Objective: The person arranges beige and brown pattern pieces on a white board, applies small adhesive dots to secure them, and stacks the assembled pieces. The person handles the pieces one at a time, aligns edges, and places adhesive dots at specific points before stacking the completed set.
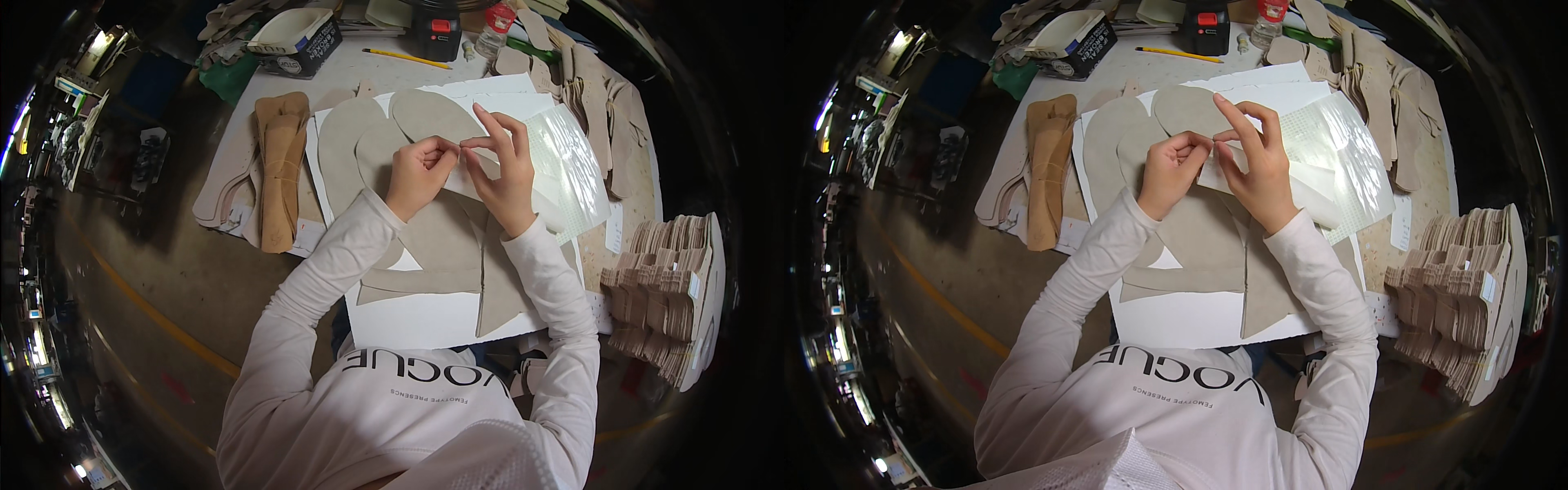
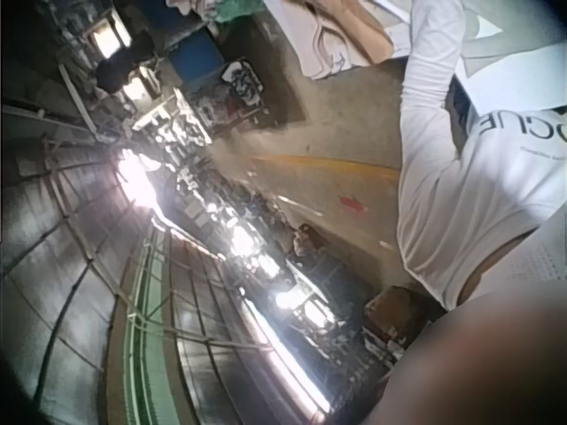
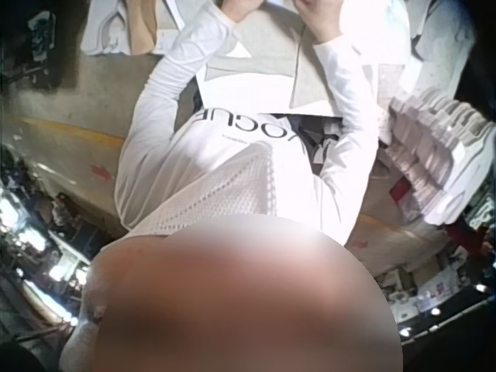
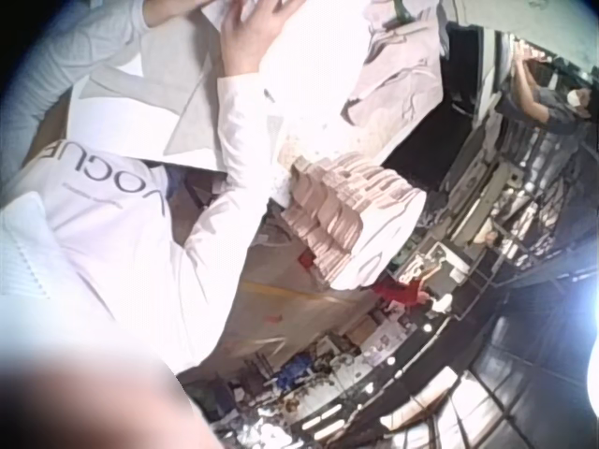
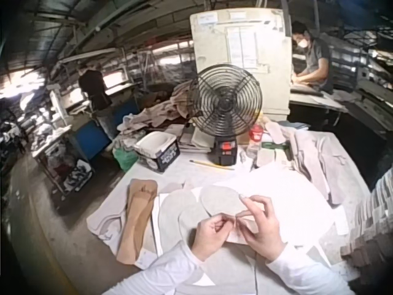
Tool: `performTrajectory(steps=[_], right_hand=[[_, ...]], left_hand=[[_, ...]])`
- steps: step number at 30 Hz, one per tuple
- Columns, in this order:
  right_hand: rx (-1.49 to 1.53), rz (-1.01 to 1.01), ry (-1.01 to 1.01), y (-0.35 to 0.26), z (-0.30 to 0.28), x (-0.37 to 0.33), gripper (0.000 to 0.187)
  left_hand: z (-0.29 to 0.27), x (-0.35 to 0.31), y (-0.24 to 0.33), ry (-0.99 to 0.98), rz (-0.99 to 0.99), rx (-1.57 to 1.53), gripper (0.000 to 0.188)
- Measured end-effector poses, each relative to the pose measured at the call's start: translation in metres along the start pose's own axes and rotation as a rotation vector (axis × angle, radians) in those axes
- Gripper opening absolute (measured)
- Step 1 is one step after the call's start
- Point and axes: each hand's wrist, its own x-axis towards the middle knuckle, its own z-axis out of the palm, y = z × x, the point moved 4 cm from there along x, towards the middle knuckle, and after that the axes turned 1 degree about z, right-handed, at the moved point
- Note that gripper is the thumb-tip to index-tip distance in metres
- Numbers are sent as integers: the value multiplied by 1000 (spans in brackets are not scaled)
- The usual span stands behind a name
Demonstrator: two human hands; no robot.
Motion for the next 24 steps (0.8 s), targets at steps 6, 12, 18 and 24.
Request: performTrajectory(steps=[6, 12, 18, 24], right_hand=[[0, -52, 25, -4, 0, 0, 72], [1, -115, 30, -4, 4, -3, 68], [-17, -133, 25, -3, 5, -5, 67], [3, -116, 39, -4, 4, -5, 66]], left_hand=[[0, 0, 4, 23, 57, -15, 10], [-2, 0, 1, 29, 28, -2, 10], [-3, 0, -2, 41, 33, 26, 14], [-2, 1, -3, 45, 25, -3, 14]])
